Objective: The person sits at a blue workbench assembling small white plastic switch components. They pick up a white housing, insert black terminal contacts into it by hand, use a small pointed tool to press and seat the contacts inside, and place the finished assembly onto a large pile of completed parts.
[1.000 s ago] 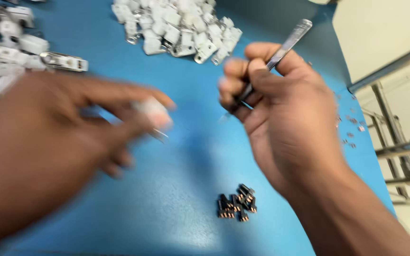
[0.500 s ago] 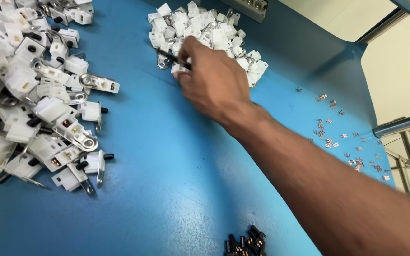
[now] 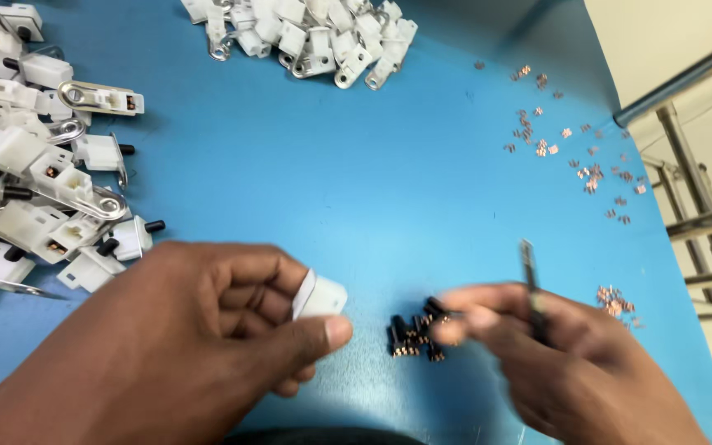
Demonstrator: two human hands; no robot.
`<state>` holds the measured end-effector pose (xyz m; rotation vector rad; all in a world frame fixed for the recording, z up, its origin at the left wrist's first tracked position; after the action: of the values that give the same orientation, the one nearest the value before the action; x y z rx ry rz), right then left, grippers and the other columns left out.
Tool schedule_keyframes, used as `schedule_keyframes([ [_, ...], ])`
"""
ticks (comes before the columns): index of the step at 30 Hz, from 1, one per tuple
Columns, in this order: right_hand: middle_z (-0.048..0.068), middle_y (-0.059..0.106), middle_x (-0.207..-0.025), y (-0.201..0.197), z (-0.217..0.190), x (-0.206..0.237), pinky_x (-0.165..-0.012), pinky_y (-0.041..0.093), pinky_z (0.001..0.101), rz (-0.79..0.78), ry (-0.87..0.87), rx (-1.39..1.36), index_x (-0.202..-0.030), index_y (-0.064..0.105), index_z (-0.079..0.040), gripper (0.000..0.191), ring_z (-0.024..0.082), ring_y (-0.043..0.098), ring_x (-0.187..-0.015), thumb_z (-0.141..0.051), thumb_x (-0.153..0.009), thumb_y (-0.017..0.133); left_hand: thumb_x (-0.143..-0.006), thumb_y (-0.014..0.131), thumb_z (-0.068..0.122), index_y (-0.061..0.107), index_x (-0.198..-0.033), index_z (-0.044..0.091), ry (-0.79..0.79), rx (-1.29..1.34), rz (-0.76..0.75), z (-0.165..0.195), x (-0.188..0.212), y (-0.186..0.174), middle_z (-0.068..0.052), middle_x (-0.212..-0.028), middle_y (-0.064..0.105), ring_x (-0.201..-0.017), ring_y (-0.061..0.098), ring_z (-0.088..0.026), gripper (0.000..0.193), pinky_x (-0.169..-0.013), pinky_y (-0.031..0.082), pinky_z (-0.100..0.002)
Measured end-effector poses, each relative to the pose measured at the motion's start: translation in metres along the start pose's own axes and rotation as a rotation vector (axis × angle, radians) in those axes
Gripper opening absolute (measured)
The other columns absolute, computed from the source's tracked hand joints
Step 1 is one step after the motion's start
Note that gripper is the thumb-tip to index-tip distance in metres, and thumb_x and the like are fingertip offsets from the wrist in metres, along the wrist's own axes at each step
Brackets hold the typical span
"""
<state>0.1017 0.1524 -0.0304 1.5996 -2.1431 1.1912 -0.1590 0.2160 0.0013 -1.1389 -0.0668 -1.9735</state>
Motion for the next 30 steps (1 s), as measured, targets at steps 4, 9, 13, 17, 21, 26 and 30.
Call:
schedule_keyframes([
  [4, 0.014, 0.073, -0.105, -0.010, 0.045, 0.002, -0.048, 0.049, 0.0402, 0.171, -0.022, -0.087, -0.132, 0.061, -0.007, 0.029, 0.023, 0.055, -0.057, -0.018, -0.106, 0.060, -0.085, 0.078, 0.043, 0.074, -0.090, 0.008, 0.074, 0.014, -0.244, -0.031, -0.015, 0.017, -0.004, -0.072, 0.064, -0.066, 0.056, -0.017, 0.035, -0.063, 0.049, -0.032],
  [9, 0.015, 0.064, -0.120, 0.015, 0.056, -0.007, -0.084, 0.061, 0.0508, 0.101, 0.039, -0.345, -0.139, 0.056, -0.004, 0.038, 0.034, 0.072, -0.102, -0.008, -0.101, 0.058, -0.088, 0.079, 0.039, 0.073, -0.100, 0.005, 0.218, 0.321, -0.446, -0.035, -0.048, 0.045, -0.007, -0.088, 0.074, -0.082, 0.069, -0.014, 0.036, -0.077, 0.057, -0.031],
  [13, 0.021, 0.064, -0.120, 0.028, 0.026, -0.012, -0.095, 0.056, 0.0417, -0.133, -0.237, -0.422, -0.136, 0.054, 0.005, 0.040, 0.032, 0.073, -0.110, 0.000, -0.098, 0.059, -0.089, 0.077, 0.031, 0.072, -0.106, 0.006, 0.245, 0.502, -0.421, -0.015, -0.074, 0.051, -0.009, -0.102, 0.079, -0.097, 0.078, -0.016, 0.031, -0.093, 0.057, -0.035],
  [17, 0.018, 0.069, -0.119, 0.026, -0.020, -0.020, -0.094, 0.056, 0.0402, -0.048, -0.278, -0.498, -0.135, 0.055, 0.004, 0.038, 0.027, 0.073, -0.106, -0.003, -0.097, 0.054, -0.092, 0.077, 0.026, 0.069, -0.104, 0.003, 0.440, 0.472, -0.256, 0.011, -0.084, 0.025, -0.011, -0.103, 0.076, -0.102, 0.067, -0.019, 0.027, -0.099, 0.053, -0.036],
  [21, 0.013, 0.073, -0.113, 0.018, -0.044, -0.013, -0.075, 0.059, 0.0384, 0.117, -0.377, -0.235, -0.130, 0.063, 0.001, 0.031, 0.022, 0.069, -0.081, -0.007, -0.101, 0.056, -0.091, 0.077, 0.033, 0.071, -0.105, 0.003, 0.396, 0.561, -0.071, 0.016, -0.064, -0.003, -0.009, -0.099, 0.076, -0.100, 0.073, -0.020, 0.033, -0.096, 0.056, -0.037],
  [26, 0.005, 0.077, -0.105, 0.029, -0.046, -0.007, -0.065, 0.049, 0.0394, 0.311, -0.308, 0.437, -0.119, 0.079, -0.017, 0.022, 0.021, 0.057, -0.070, -0.019, -0.101, 0.065, -0.093, 0.076, 0.035, 0.071, -0.109, 0.003, 0.113, 0.439, 0.071, -0.015, -0.036, -0.008, -0.010, -0.098, 0.071, -0.097, 0.063, -0.020, 0.036, -0.096, 0.055, -0.036],
  [30, 0.000, 0.074, -0.105, 0.041, -0.052, -0.012, -0.067, 0.053, 0.0416, 0.372, -0.519, 0.713, -0.114, 0.078, -0.021, 0.028, 0.026, 0.068, -0.073, -0.025, -0.087, 0.073, -0.091, 0.077, 0.031, 0.071, -0.118, 0.010, 0.120, 0.582, -0.022, -0.031, -0.037, 0.000, -0.011, -0.104, 0.074, -0.097, 0.066, -0.023, 0.035, -0.090, 0.058, -0.039],
])
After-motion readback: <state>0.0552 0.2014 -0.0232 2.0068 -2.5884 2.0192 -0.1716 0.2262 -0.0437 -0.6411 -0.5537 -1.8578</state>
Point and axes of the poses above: each hand's wrist, its own x-axis away from the middle knuckle, its own y-axis out of the palm, z = x × y, the point moved 1 cm from there along -x, towards the middle knuckle
